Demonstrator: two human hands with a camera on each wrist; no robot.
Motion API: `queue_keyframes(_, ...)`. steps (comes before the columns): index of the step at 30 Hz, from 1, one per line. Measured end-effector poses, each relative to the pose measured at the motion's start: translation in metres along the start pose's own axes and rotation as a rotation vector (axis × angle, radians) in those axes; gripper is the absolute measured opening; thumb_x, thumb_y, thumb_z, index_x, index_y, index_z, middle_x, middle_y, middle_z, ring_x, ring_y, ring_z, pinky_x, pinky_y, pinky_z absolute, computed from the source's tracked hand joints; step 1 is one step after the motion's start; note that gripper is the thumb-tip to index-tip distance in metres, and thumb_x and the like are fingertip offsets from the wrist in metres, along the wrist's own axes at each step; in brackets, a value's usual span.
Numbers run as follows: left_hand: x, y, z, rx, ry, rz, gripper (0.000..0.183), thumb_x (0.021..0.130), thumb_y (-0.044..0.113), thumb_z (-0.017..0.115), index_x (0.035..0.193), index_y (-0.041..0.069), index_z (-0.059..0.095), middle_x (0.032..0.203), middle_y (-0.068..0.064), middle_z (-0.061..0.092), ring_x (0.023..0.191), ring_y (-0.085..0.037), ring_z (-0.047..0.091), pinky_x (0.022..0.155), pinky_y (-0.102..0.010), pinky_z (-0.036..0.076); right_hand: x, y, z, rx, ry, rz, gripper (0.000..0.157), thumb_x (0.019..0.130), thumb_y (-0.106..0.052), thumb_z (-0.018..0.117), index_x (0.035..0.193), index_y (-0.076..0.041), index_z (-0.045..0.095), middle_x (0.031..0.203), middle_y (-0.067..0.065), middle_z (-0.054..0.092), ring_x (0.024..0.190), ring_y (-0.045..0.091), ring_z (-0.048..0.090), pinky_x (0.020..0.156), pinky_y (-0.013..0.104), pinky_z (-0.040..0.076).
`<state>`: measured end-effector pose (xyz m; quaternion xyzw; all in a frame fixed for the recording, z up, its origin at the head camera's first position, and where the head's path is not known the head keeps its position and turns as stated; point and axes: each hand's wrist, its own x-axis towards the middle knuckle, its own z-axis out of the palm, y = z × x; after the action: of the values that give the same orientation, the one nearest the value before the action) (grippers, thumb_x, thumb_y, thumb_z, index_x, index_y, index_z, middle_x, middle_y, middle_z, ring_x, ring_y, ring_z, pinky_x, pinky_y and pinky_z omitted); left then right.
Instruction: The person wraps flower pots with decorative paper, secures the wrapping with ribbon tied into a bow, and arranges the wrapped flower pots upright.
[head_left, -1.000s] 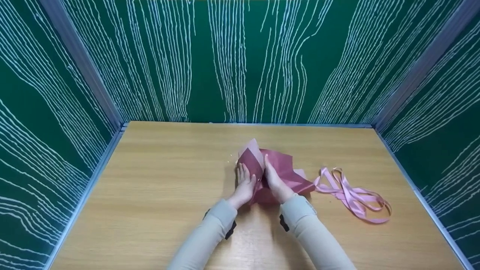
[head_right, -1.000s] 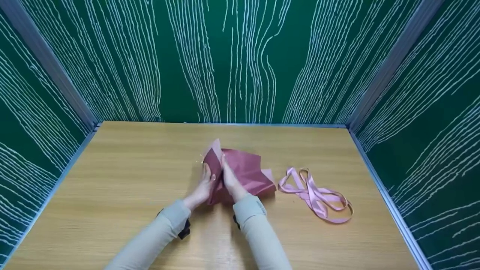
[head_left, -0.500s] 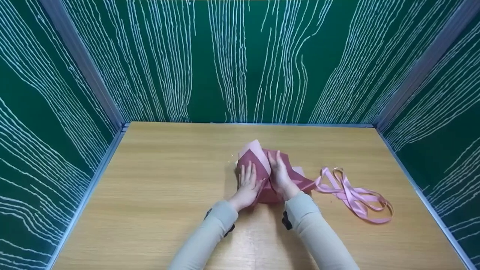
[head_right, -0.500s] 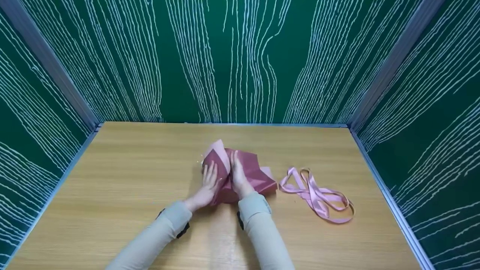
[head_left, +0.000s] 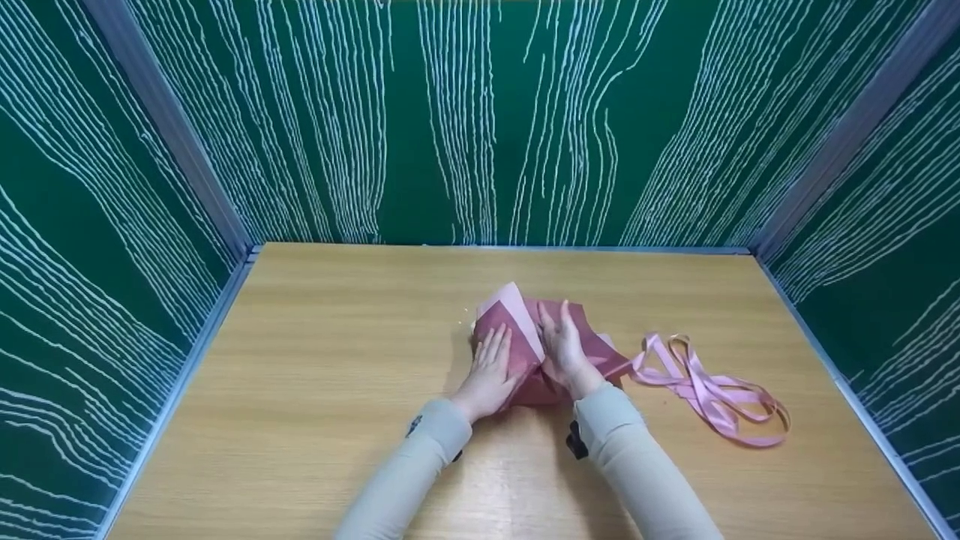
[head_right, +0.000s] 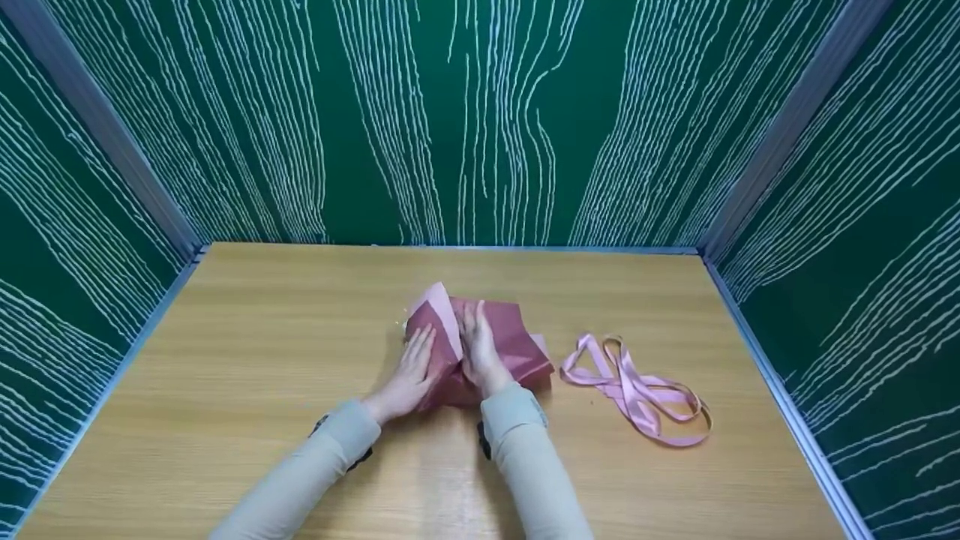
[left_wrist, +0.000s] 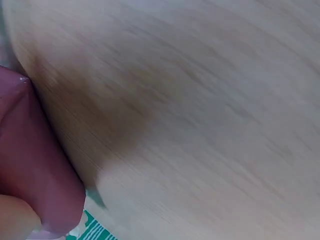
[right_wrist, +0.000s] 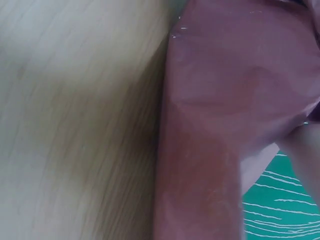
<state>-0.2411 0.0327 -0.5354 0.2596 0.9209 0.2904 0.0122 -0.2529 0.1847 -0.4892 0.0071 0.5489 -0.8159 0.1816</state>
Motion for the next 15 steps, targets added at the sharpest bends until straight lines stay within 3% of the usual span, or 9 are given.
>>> queue_keyframes(5, 0.000, 0.001, -0.001, 0.093, -0.013, 0.008, 0.077, 0.097, 0.043, 0.045, 0.148, -0.006, 0.015, 0.156, -0.022, 0.015, 0.145, -0.035, 0.011, 0.117, -0.049, 0.014, -0.003, -0.002, -0.003, -0.014, 0.007, -0.002, 0.073, 0.091, -0.065, -0.004, 0.151, -0.023, -0.010, 0.158, 0.012, -0.013, 0.145, 0.030, -0.014, 0.115, 0.055, -0.007)
queue_keyframes(10, 0.000, 0.004, -0.003, 0.193, -0.020, 0.108, 0.067, 0.098, 0.040, 0.042, 0.148, -0.001, 0.023, 0.156, -0.016, 0.021, 0.145, -0.032, 0.014, 0.118, -0.049, 0.013, 0.000, -0.001, -0.008, 0.034, -0.021, -0.006, 0.071, 0.092, -0.061, -0.006, 0.150, -0.021, -0.016, 0.157, 0.015, -0.017, 0.143, 0.031, -0.019, 0.116, 0.050, -0.009)
queue_keyframes(15, 0.000, 0.004, -0.003, 0.215, -0.013, 0.176, 0.063, 0.096, 0.040, 0.047, 0.145, 0.002, 0.033, 0.153, -0.012, 0.030, 0.144, -0.030, 0.019, 0.118, -0.049, 0.013, 0.004, -0.001, -0.013, 0.039, -0.008, -0.014, 0.071, 0.093, -0.059, -0.005, 0.149, -0.018, -0.019, 0.156, 0.019, -0.015, 0.144, 0.035, -0.015, 0.118, 0.046, -0.008)
